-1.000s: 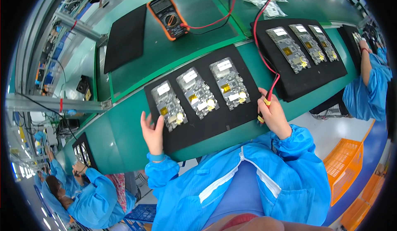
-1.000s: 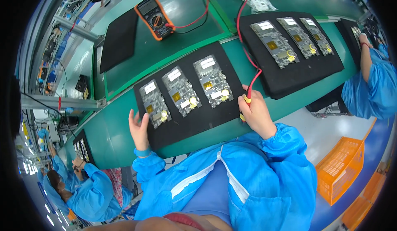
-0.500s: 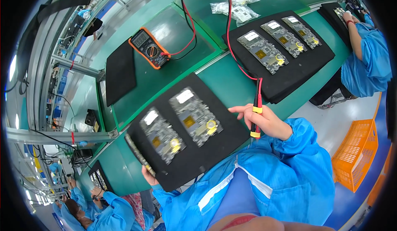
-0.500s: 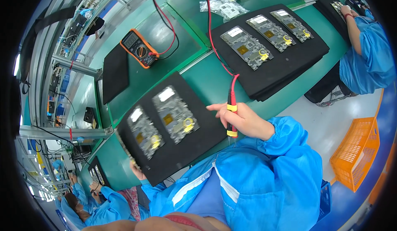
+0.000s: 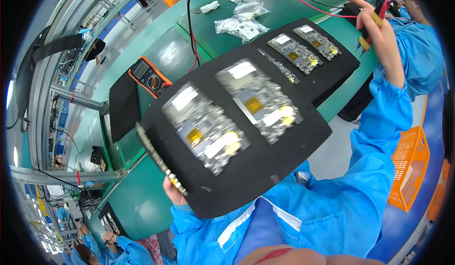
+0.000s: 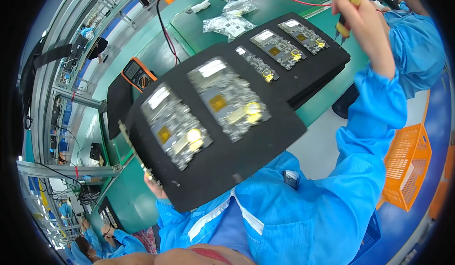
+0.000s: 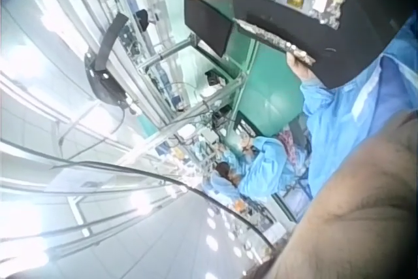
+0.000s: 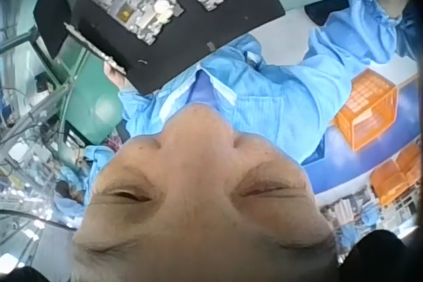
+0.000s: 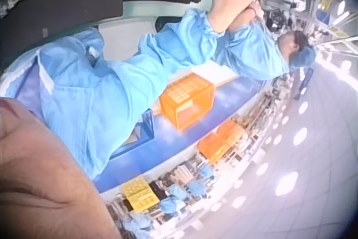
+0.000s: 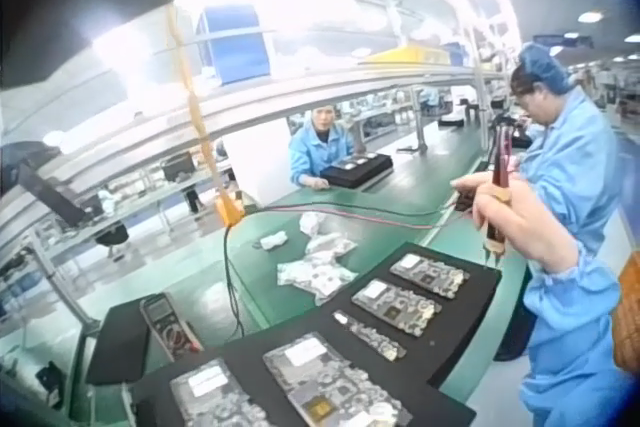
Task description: The person tests electronic circuit boards at an industrial workstation by contacting them with a multimeter probe.
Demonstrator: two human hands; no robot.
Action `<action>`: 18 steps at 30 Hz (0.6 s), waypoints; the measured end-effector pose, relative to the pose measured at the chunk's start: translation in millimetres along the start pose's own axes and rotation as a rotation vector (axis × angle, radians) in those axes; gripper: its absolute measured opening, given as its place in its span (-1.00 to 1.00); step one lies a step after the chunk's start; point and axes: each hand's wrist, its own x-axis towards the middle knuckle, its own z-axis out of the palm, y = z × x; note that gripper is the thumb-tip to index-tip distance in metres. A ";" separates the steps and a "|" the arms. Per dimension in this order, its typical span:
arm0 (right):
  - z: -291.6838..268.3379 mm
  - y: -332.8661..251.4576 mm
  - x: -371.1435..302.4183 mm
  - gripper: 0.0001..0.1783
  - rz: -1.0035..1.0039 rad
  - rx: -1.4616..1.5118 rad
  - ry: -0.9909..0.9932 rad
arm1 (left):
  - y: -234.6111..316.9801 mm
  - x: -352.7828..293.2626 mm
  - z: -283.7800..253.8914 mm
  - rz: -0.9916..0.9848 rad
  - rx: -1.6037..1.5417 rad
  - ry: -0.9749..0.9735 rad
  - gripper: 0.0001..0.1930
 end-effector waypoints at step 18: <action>-20.7 11.2 -33.6 -0.64 -0.315 -0.162 0.195 | -162.3 185.2 117.1 -0.310 0.374 -0.175 -0.53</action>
